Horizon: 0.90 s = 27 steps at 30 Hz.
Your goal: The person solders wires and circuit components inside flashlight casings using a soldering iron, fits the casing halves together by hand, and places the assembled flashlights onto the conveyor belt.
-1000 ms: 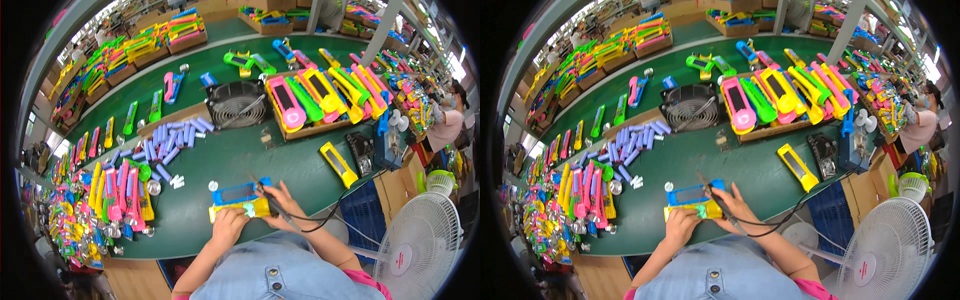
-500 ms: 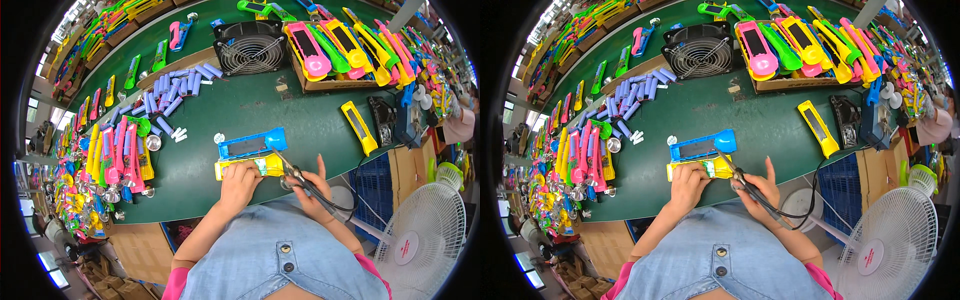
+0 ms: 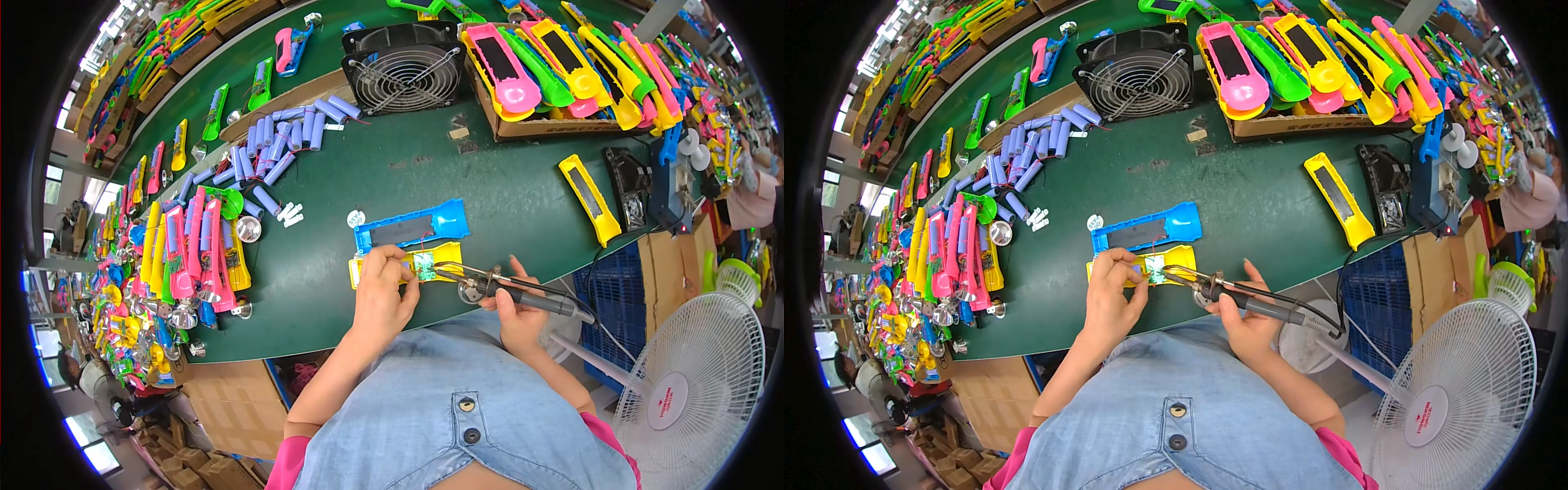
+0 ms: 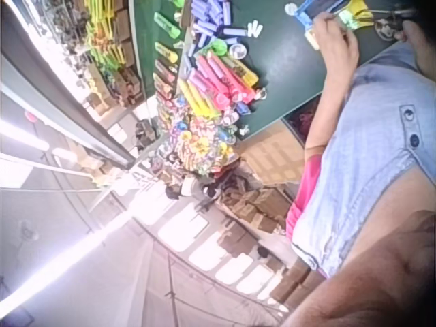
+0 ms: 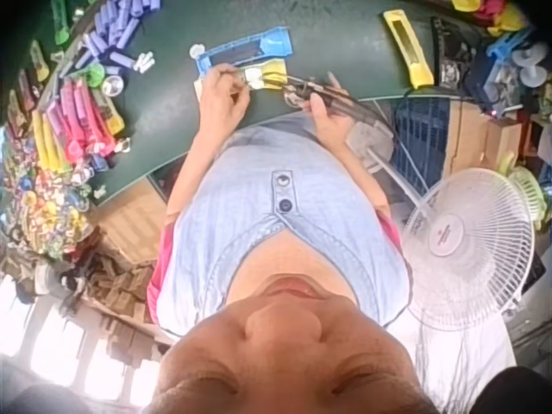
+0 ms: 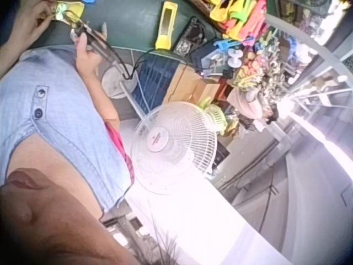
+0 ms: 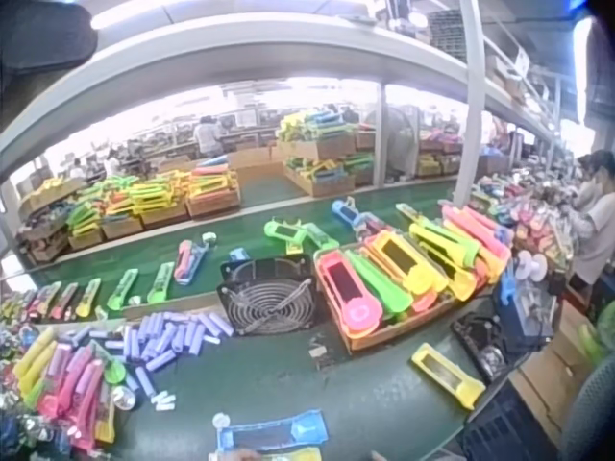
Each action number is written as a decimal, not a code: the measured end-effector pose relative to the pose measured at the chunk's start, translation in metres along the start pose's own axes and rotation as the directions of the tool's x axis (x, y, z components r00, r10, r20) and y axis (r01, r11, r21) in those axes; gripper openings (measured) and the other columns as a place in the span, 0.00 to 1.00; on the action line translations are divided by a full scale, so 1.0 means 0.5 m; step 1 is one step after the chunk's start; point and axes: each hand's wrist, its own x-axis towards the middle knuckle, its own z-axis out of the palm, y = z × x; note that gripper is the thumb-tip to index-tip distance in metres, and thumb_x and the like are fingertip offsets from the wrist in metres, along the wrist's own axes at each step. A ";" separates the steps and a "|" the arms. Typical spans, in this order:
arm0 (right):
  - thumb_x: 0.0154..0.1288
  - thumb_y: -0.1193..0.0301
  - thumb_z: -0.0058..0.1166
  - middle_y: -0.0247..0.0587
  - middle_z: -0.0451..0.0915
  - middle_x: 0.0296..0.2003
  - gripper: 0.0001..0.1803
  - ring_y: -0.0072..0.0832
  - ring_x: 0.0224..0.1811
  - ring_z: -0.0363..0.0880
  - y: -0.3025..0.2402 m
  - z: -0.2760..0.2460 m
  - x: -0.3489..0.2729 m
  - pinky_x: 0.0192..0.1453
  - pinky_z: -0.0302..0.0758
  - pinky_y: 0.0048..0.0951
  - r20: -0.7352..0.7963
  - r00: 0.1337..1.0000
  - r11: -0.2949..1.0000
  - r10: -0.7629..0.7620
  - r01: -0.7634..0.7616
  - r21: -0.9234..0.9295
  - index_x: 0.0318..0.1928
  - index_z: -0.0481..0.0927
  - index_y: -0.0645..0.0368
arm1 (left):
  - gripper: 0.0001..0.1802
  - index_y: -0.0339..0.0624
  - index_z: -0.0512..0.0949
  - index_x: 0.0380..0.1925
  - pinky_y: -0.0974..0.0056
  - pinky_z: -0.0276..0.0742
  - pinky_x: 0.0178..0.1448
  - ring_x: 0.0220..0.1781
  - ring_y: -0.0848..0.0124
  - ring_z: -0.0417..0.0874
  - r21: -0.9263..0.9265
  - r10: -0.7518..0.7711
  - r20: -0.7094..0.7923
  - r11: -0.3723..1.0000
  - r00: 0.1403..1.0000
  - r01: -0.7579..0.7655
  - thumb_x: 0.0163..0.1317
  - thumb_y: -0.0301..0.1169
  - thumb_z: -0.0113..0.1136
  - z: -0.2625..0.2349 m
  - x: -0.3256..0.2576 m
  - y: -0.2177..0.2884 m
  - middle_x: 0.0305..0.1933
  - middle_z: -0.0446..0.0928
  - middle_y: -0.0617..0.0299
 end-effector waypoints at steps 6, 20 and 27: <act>0.56 0.81 0.52 0.39 0.79 0.27 0.10 0.23 0.27 0.82 0.004 0.016 -0.001 0.70 0.47 0.44 -0.053 0.991 0.982 0.122 -0.113 0.151 0.40 0.70 0.65 | 0.09 0.36 0.70 0.22 0.61 0.72 0.42 0.41 0.58 0.73 0.050 0.019 0.024 0.999 1.000 -0.021 0.42 0.17 0.61 -0.002 0.001 -0.001 0.41 0.70 0.52; 0.56 0.81 0.53 0.40 0.80 0.28 0.11 0.25 0.27 0.82 -0.003 0.028 -0.001 0.69 0.48 0.44 -0.118 0.954 0.927 0.277 -0.233 0.293 0.42 0.72 0.67 | 0.09 0.36 0.69 0.22 0.61 0.72 0.42 0.41 0.58 0.73 0.058 0.014 0.037 0.998 0.999 -0.016 0.41 0.17 0.60 0.000 0.003 -0.002 0.40 0.70 0.51; 0.55 0.79 0.55 0.39 0.81 0.26 0.11 0.25 0.31 0.82 -0.005 -0.006 0.014 0.70 0.45 0.47 -0.035 0.998 0.998 -0.058 0.058 -0.003 0.41 0.75 0.66 | 0.08 0.34 0.70 0.21 0.58 0.68 0.45 0.42 0.54 0.71 0.029 0.008 0.068 1.000 0.998 -0.010 0.40 0.16 0.58 -0.005 0.005 0.001 0.40 0.68 0.49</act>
